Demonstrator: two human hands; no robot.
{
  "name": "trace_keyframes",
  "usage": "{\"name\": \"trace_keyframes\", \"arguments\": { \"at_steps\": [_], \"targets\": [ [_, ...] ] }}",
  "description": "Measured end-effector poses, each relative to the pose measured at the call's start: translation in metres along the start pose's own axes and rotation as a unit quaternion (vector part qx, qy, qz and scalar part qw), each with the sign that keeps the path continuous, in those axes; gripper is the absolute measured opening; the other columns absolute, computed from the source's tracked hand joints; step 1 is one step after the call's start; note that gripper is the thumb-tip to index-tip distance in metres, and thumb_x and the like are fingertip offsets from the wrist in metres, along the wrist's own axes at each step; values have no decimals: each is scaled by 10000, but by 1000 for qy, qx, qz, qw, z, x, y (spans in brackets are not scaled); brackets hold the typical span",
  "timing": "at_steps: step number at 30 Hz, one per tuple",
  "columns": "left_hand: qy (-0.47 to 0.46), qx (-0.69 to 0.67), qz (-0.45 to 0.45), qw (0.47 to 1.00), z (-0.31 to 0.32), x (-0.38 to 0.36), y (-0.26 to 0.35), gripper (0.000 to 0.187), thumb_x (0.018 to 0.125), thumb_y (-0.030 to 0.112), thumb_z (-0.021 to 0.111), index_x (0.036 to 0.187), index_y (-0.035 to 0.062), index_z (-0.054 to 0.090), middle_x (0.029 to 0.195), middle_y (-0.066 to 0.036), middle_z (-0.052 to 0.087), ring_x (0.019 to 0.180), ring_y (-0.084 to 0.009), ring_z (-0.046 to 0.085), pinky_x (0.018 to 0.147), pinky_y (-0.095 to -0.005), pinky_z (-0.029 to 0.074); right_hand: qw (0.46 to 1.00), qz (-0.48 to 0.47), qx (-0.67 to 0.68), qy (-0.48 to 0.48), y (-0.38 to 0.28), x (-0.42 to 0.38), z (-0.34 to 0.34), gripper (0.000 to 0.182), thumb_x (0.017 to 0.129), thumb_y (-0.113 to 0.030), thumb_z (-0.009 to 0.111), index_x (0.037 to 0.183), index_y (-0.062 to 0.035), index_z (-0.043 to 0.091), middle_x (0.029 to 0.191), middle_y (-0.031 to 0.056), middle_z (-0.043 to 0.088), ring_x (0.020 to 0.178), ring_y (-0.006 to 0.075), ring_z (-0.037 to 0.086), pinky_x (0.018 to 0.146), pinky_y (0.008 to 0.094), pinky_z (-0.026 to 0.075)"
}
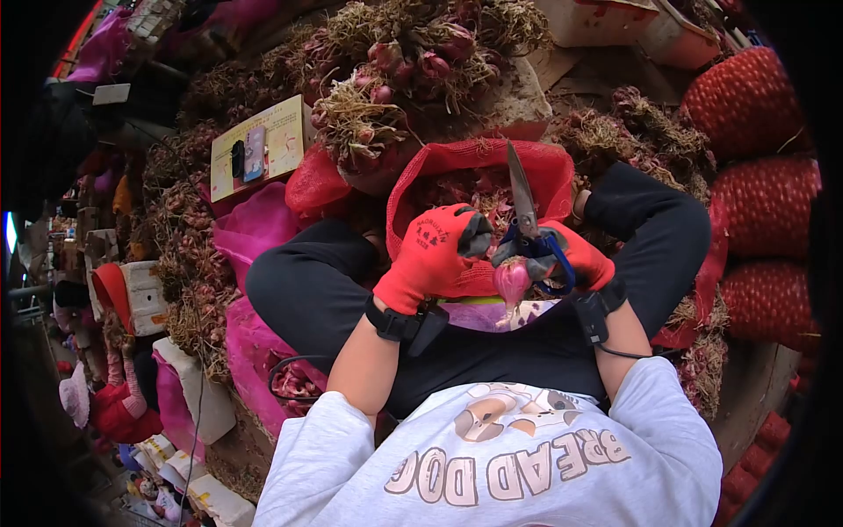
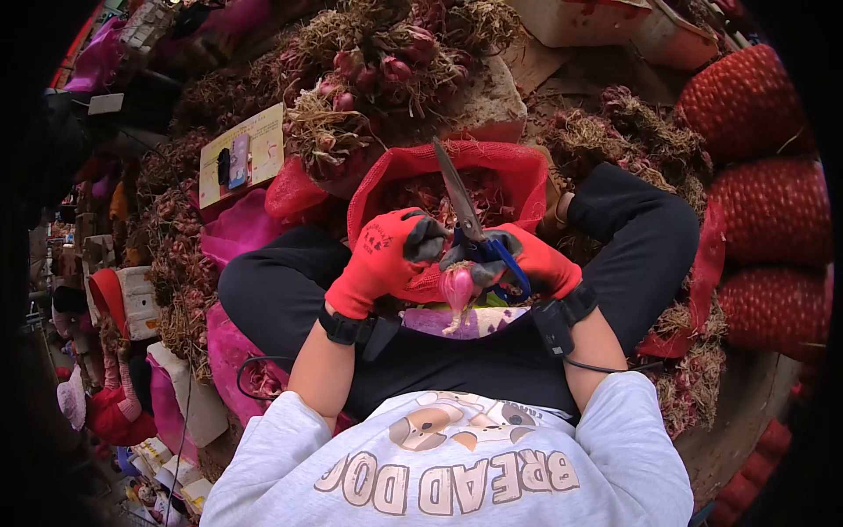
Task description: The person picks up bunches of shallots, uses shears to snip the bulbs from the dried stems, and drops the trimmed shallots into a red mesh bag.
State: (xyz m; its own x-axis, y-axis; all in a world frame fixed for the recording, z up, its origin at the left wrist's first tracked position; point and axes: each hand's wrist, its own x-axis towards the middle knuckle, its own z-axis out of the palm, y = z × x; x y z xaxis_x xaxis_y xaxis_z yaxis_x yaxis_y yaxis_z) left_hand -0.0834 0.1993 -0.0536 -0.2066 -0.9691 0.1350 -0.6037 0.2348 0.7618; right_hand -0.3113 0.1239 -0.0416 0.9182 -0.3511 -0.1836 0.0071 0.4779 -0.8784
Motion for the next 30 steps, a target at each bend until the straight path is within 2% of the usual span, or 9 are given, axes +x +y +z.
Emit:
{"name": "trace_keyframes", "arguments": {
  "at_steps": [4, 10, 13, 16, 18, 21, 23, 26, 30],
  "targets": [
    [-23, 1, -108, 994, -2, -4, -3, 274, 692, 67, 719, 952, 44, 638, 858, -125, 605, 818, -346, 598, 721, -381, 487, 998, -26, 6, 58, 5, 1, 1, 600, 733, -231, 782, 1213, 44, 549, 1107, 90, 634, 957, 129, 605, 821, 313, 514],
    [116, -103, -87, 984, -3, -2, -1, 203, 848, 90, 618, 1039, 26, 637, 880, -90, 625, 821, -229, 624, 740, -332, 489, 992, -17, 69, 108, 12, 6, -7, 523, 817, -233, 722, 1220, 41, 534, 1030, 93, 632, 864, 166, 633, 779, 306, 517],
    [-17, -332, -228, 915, -10, -3, 0, 217, 888, 109, 585, 1078, 16, 633, 893, -55, 628, 805, -130, 606, 733, -283, 489, 988, -20, 95, 117, 12, 5, -7, 529, 809, -228, 734, 1224, 37, 540, 1062, 97, 634, 898, 158, 629, 799, 307, 513],
    [-91, -376, -196, 901, -18, -6, -1, 214, 919, 135, 568, 1081, 13, 636, 886, -15, 625, 793, -67, 581, 718, -244, 489, 990, -2, 51, 130, 4, 8, -1, 556, 785, -209, 739, 1241, 35, 535, 1102, 101, 629, 958, 160, 624, 818, 309, 520],
    [-58, -371, -198, 906, -5, -10, -13, 205, 916, 113, 584, 1088, 15, 637, 870, -7, 633, 780, -67, 582, 720, -240, 495, 992, -14, -1, 127, 4, 9, -1, 606, 764, -207, 729, 1272, 41, 512, 1135, 115, 618, 1002, 186, 628, 787, 326, 558],
    [-11, -393, -183, 901, 6, -10, -16, 208, 890, 75, 607, 1086, 12, 638, 874, -18, 638, 775, -79, 588, 720, -247, 494, 991, -23, -28, 130, 3, 11, 2, 504, 778, -144, 742, 1222, 19, 567, 1069, 55, 638, 992, 109, 588, 875, 258, 458],
    [-3, -420, -204, 884, -3, -6, 0, 233, 865, 47, 622, 1096, 17, 637, 878, -34, 644, 775, -105, 602, 716, -264, 492, 991, -10, -48, 127, 5, 10, -2, 485, 775, -128, 733, 1209, 18, 574, 1044, 47, 640, 974, 111, 591, 856, 260, 462],
    [26, -153, -48, 987, -2, -2, -8, 265, 811, 46, 657, 1075, 34, 642, 865, -83, 638, 774, -204, 624, 706, -316, 489, 990, -6, -67, 122, 4, 10, -4, 466, 763, -116, 727, 1187, 17, 585, 1012, 38, 640, 944, 113, 597, 826, 265, 469],
    [35, -47, 0, 998, -7, 1, 2, 263, 741, 57, 684, 1000, 37, 644, 856, -143, 604, 801, -324, 599, 708, -376, 481, 993, 19, -16, 114, 10, 7, -7, 483, 743, -125, 733, 1176, 22, 580, 1041, 55, 642, 939, 127, 612, 831, 281, 488]
  ]
}}
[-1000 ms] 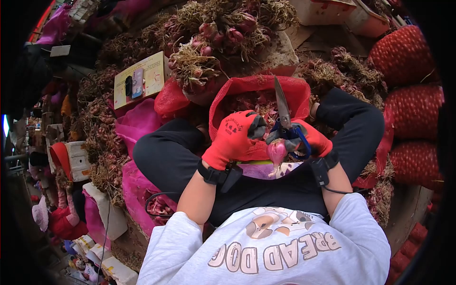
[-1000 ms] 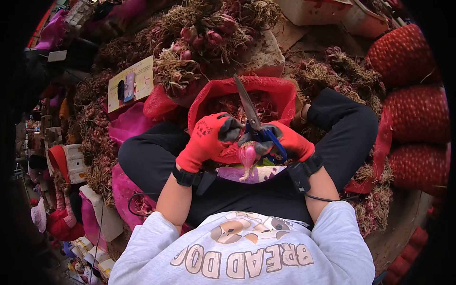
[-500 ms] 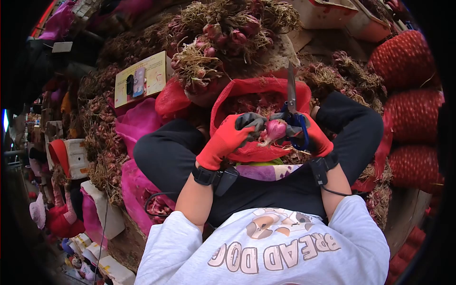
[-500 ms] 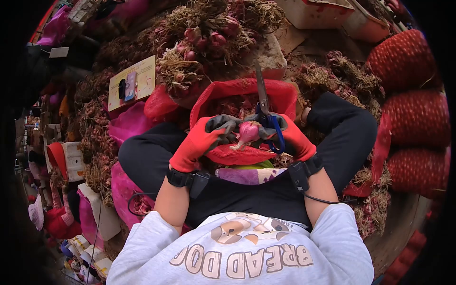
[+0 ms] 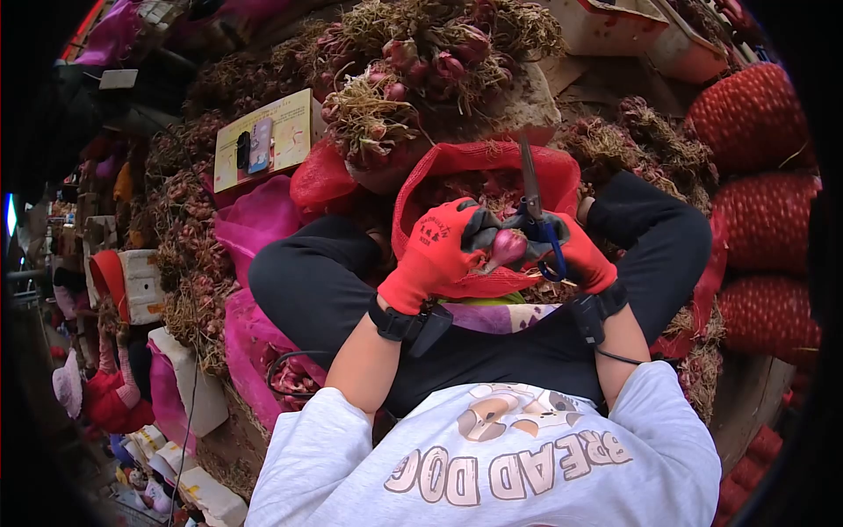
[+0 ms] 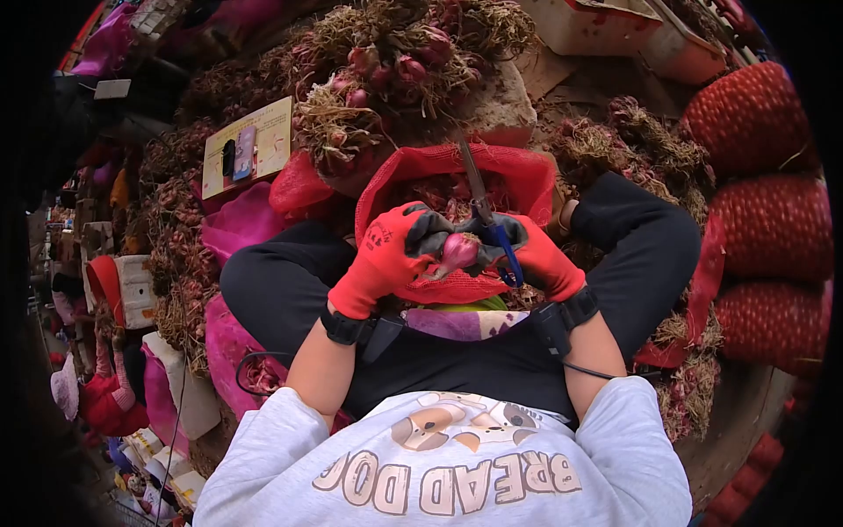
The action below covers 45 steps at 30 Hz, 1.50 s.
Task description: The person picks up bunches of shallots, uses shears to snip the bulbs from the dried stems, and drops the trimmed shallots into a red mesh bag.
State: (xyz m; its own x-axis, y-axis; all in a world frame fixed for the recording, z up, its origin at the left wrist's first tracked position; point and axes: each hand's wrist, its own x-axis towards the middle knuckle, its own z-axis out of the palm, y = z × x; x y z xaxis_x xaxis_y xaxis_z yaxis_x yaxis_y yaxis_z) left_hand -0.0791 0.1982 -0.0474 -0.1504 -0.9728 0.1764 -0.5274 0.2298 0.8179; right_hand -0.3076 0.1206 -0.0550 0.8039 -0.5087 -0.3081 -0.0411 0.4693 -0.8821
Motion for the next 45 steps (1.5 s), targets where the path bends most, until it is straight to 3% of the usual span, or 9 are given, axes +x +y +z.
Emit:
{"name": "trace_keyframes", "arguments": {
  "at_steps": [8, 13, 15, 18, 21, 25, 31, 37, 45],
  "targets": [
    [62, 14, -95, 993, 20, -5, -27, 311, 730, 128, 706, 1009, 43, 599, 974, -151, 592, 897, -345, 601, 774, -396, 492, 973, -46, 216, -69, 25, 4, 3, 603, 823, -231, 705, 1309, 14, 443, 1163, 146, 611, 986, 238, 642, 847, 362, 529],
    [132, -245, -188, 942, 7, 1, 1, 315, 804, 84, 671, 1107, 30, 604, 961, -115, 598, 887, -228, 632, 780, -313, 488, 965, -82, 249, -7, 19, 10, 9, 531, 884, -241, 646, 1311, -4, 436, 1071, 127, 616, 905, 251, 662, 773, 373, 556],
    [170, -144, -80, 972, 6, 1, -6, 181, 908, 96, 601, 1068, 15, 627, 895, -10, 601, 789, -74, 531, 674, -245, 464, 973, -70, 219, 23, 13, 11, 8, 499, 897, -238, 633, 1296, -3, 449, 1004, 80, 599, 865, 205, 649, 768, 350, 556],
    [133, -192, -126, 964, 9, 0, -3, 176, 887, 94, 634, 1041, 10, 636, 900, -11, 599, 784, -80, 549, 684, -254, 471, 979, -51, 177, 89, 18, 16, 7, 467, 901, -223, 630, 1277, 0, 466, 938, 30, 572, 828, 153, 625, 772, 325, 553],
    [134, -168, -124, 969, 14, 2, 9, 239, 790, 169, 724, 990, 50, 671, 943, -104, 601, 821, -209, 633, 714, -329, 499, 973, -63, 204, 92, 19, 18, 11, 452, 889, -200, 646, 1261, 1, 487, 910, 9, 553, 809, 136, 608, 787, 317, 549],
    [126, -27, -109, 986, 22, 1, 9, 271, 729, 171, 758, 958, 63, 663, 927, -112, 590, 805, -289, 626, 692, -360, 503, 960, -95, 239, 112, 32, 25, 14, 442, 873, -185, 667, 1240, 0, 506, 954, 21, 582, 831, 134, 615, 785, 321, 549],
    [167, -4, -81, 983, 28, 5, 5, 246, 749, 95, 751, 963, 27, 650, 917, -97, 594, 771, -221, 621, 694, -323, 504, 960, -90, 254, 79, 31, 23, 26, 411, 872, -162, 667, 1233, -25, 524, 986, 49, 619, 882, 140, 627, 770, 314, 551],
    [129, -57, -86, 986, 20, 3, 4, 203, 734, 144, 746, 873, 51, 632, 897, -108, 579, 779, -293, 604, 666, -380, 473, 973, -57, 211, 74, 25, 21, 22, 423, 868, -147, 665, 1246, -24, 520, 986, 45, 624, 879, 139, 635, 748, 304, 547],
    [112, 198, -2, 974, 30, -2, 4, 292, 628, 79, 734, 888, 69, 604, 896, -108, 583, 857, -333, 582, 723, -420, 462, 961, -106, 221, 129, 38, 27, 25, 405, 870, -119, 647, 1237, -8, 517, 1020, 58, 623, 859, 150, 645, 739, 292, 551]
  ]
}}
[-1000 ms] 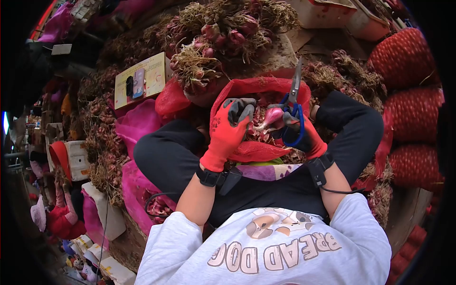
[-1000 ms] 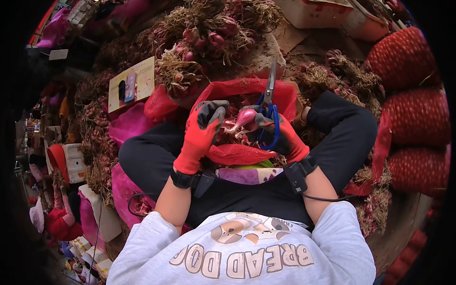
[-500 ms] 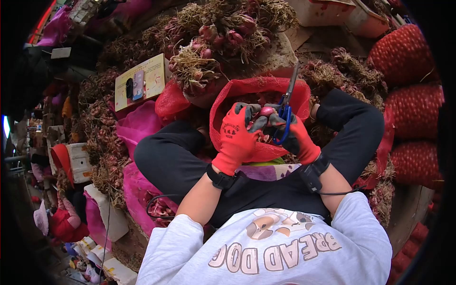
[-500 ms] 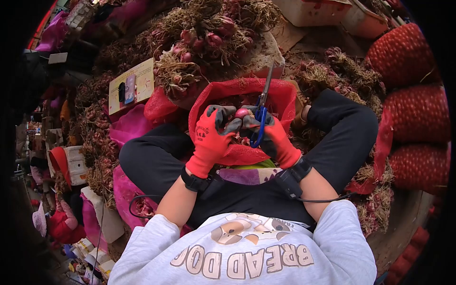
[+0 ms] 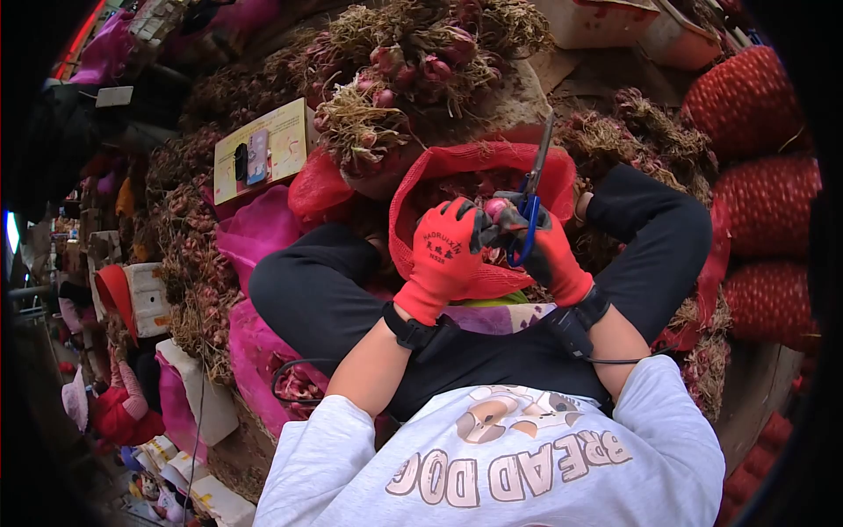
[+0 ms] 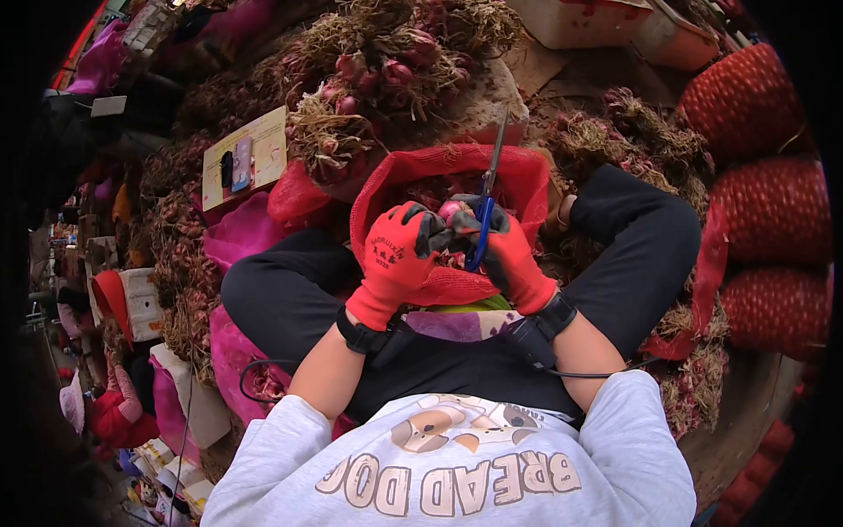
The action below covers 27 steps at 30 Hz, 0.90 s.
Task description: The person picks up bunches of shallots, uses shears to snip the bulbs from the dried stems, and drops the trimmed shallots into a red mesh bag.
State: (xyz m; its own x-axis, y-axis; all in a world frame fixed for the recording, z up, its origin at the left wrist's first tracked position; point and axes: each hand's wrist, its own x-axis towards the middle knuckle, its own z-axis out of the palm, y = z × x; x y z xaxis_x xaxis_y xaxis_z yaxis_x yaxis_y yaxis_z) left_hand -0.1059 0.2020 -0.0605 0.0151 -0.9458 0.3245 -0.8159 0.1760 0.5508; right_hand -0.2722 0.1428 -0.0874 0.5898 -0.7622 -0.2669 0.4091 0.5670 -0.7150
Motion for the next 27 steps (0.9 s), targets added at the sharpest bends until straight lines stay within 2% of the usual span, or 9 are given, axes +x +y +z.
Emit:
{"name": "trace_keyframes", "arguments": {
  "at_steps": [5, 9, 10, 11, 14, 17, 21, 24, 27],
  "targets": [
    [-50, -66, -75, 994, 9, -5, -1, 336, 632, 126, 735, 940, 85, 608, 1021, -83, 581, 957, -333, 558, 783, -450, 438, 1000, -9, -25, 4, -6, -2, 3, 373, 897, -198, 616, 1211, -27, 510, 991, 65, 622, 870, 163, 644, 736, 300, 544],
    [-41, 16, 39, 998, 8, -2, 3, 328, 643, 144, 733, 946, 100, 617, 1079, -71, 569, 1003, -306, 541, 815, -430, 422, 989, 23, 124, -76, 6, -1, -29, 338, 928, -307, 568, 1142, -62, 475, 976, 74, 617, 821, 170, 634, 716, 311, 531],
    [-48, 22, 49, 997, 8, -1, 2, 314, 646, 148, 733, 935, 103, 620, 1088, -72, 566, 1006, -302, 541, 819, -421, 421, 996, 62, 70, 0, 5, -1, -35, 314, 940, -376, 544, 1087, -116, 446, 970, 71, 592, 776, 160, 602, 689, 300, 513],
    [-55, 29, 58, 996, 7, 0, 1, 300, 648, 151, 732, 924, 106, 623, 1096, -73, 562, 1009, -297, 540, 824, -412, 420, 992, 51, 112, -16, 5, 0, -41, 277, 943, -349, 547, 1085, -130, 455, 953, 50, 586, 780, 166, 591, 702, 303, 504],
    [-50, 79, 43, 995, -4, 1, 2, 271, 662, 143, 729, 912, 94, 637, 1168, -91, 540, 1035, -315, 534, 839, -419, 433, 970, -8, 226, -95, -4, 11, -55, 173, 951, -307, 542, 1044, -171, 489, 929, 4, 548, 777, 166, 534, 720, 304, 479],
    [-173, 45, -76, 981, 12, -12, -24, 258, 675, 142, 733, 909, 74, 650, 1232, -109, 514, 1045, -337, 528, 855, -431, 451, 969, 4, 233, -87, -22, 14, -68, 164, 934, -285, 584, 986, -183, 466, 1018, 73, 563, 919, 183, 531, 801, 308, 487],
    [-73, -102, -97, 987, 17, -8, -20, 355, 759, 97, 717, 1094, 35, 622, 1273, -119, 490, 1081, -274, 550, 908, -399, 474, 944, 33, 304, -125, -14, 12, -63, 135, 910, -237, 612, 935, -178, 493, 1045, 35, 575, 932, 202, 532, 792, 333, 502],
    [-64, -375, -181, 907, 1, 5, -4, 360, 803, 52, 681, 1148, 1, 590, 1209, -99, 553, 1018, -193, 595, 892, -325, 484, 921, 90, 352, -141, 0, 12, -61, 147, 901, -247, 622, 940, -178, 498, 1002, -2, 591, 952, 214, 543, 760, 338, 519],
    [-16, -459, -233, 857, 16, 2, -11, 329, 767, 57, 682, 1087, 20, 616, 1070, -125, 618, 889, -225, 635, 815, -311, 499, 923, 112, 350, -112, 11, 8, -46, 277, 971, -271, 499, 1190, -103, 502, 966, -14, 597, 819, 179, 583, 738, 307, 523]
  ]
}}
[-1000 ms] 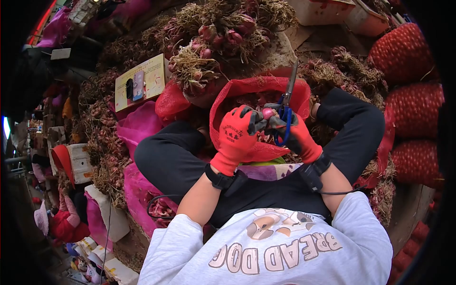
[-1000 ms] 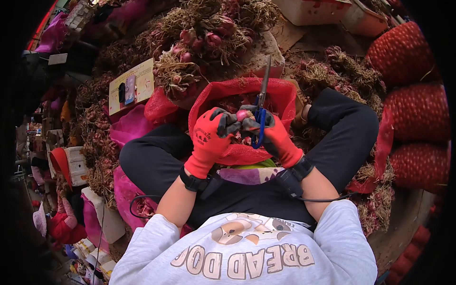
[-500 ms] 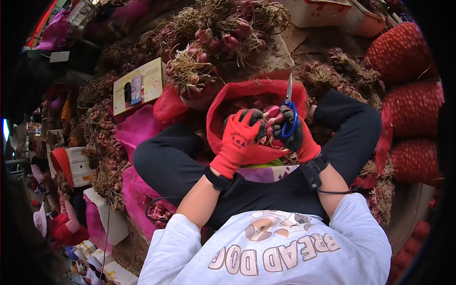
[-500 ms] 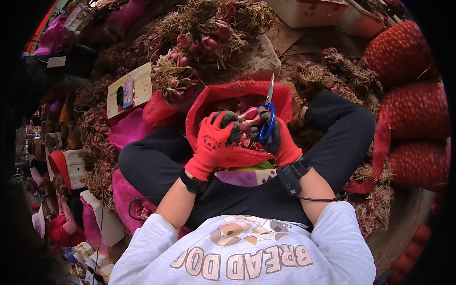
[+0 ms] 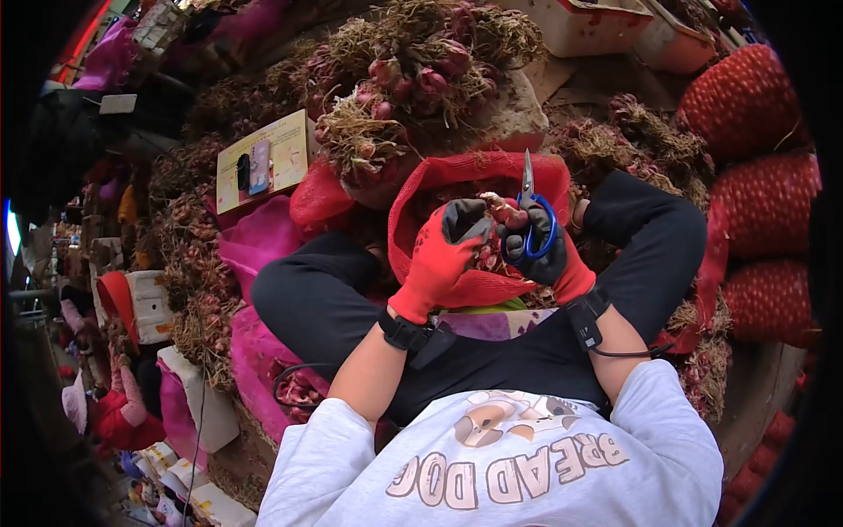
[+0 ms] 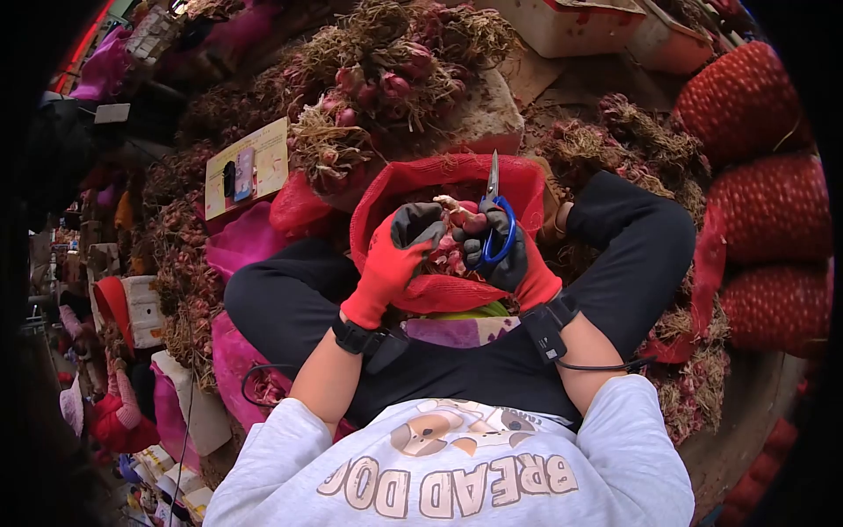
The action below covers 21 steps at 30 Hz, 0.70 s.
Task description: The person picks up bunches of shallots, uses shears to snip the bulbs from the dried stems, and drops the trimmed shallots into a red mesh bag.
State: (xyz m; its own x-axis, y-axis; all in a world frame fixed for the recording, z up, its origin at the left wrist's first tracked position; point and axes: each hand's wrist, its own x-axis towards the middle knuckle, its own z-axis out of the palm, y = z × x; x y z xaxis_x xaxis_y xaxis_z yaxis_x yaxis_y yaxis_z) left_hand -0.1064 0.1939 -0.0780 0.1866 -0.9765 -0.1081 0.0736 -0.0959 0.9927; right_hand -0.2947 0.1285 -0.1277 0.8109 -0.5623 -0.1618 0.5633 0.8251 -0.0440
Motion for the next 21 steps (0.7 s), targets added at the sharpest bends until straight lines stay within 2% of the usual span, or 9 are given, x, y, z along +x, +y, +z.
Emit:
{"name": "trace_keyframes", "arguments": {
  "at_steps": [1, 4, 5, 8, 9, 11, 14, 17, 21],
  "targets": [
    [-14, 20, 28, 999, -3, -2, 3, 307, 761, 57, 686, 1058, 8, 625, 955, -102, 660, 865, -192, 635, 809, -321, 494, 998, -5, -67, 18, 3, -2, 4, 230, 966, -260, 509, 1142, -112, 507, 966, -4, 597, 800, 184, 595, 733, 308, 524],
    [5, 131, 37, 991, -4, -9, 1, 245, 804, 2, 658, 1046, -10, 623, 982, -46, 671, 890, -98, 606, 816, -275, 488, 978, 13, -195, 67, 12, -3, 21, 156, 951, -240, 536, 1059, -129, 517, 972, 14, 597, 797, 190, 619, 726, 312, 526],
    [4, 77, 33, 996, -4, -7, -3, 214, 795, -22, 645, 1009, -8, 642, 952, -38, 680, 854, -114, 627, 777, -276, 502, 964, 7, -239, 115, 12, -7, 28, 196, 908, -220, 612, 1052, -116, 530, 966, 62, 628, 766, 179, 642, 644, 288, 517],
    [-16, -99, -152, 983, -17, -2, -10, 209, 781, -31, 654, 988, -5, 654, 907, -51, 685, 792, -110, 634, 707, -257, 511, 938, 15, -331, 107, 17, -5, 38, 203, 892, -179, 631, 1062, -95, 558, 960, 48, 631, 761, 155, 641, 634, 272, 514],
    [-21, -148, -134, 980, -17, 0, -11, 214, 776, -36, 654, 986, 0, 658, 858, -50, 682, 719, -91, 619, 631, -232, 500, 937, 4, -334, 104, 17, -5, 39, 207, 885, -167, 637, 1062, -86, 565, 965, 46, 633, 762, 148, 641, 636, 267, 514],
    [-18, -83, -89, 992, -18, -1, -9, 181, 784, -23, 659, 963, 2, 657, 832, -34, 673, 697, -79, 598, 614, -232, 491, 935, -20, -341, 96, 17, -2, 40, 215, 872, -142, 648, 1062, -68, 580, 976, 42, 638, 764, 134, 640, 639, 256, 513],
    [-16, -24, -107, 994, -17, -2, 0, 146, 786, -9, 673, 929, -2, 647, 797, -9, 655, 685, -75, 582, 611, -239, 485, 861, -53, -484, 143, 19, -3, 68, 259, 860, -117, 654, 1098, -51, 577, 999, 45, 638, 784, 130, 638, 664, 253, 516],
    [-16, 18, -88, 996, -16, -3, 4, 125, 785, 8, 689, 899, -3, 637, 770, 5, 640, 690, -73, 574, 618, -246, 483, 862, -47, -490, 121, 18, -5, 70, 248, 876, -116, 623, 1108, -44, 575, 1016, 60, 638, 803, 164, 640, 696, 275, 523],
    [-18, 59, -56, 997, -13, -2, -1, 121, 799, 27, 690, 905, -3, 639, 794, 2, 638, 693, -67, 568, 619, -245, 480, 955, 28, -295, 10, 9, -4, 31, 268, 920, -208, 579, 1144, -64, 543, 971, 48, 601, 778, 189, 623, 656, 296, 509]
  ]
}}
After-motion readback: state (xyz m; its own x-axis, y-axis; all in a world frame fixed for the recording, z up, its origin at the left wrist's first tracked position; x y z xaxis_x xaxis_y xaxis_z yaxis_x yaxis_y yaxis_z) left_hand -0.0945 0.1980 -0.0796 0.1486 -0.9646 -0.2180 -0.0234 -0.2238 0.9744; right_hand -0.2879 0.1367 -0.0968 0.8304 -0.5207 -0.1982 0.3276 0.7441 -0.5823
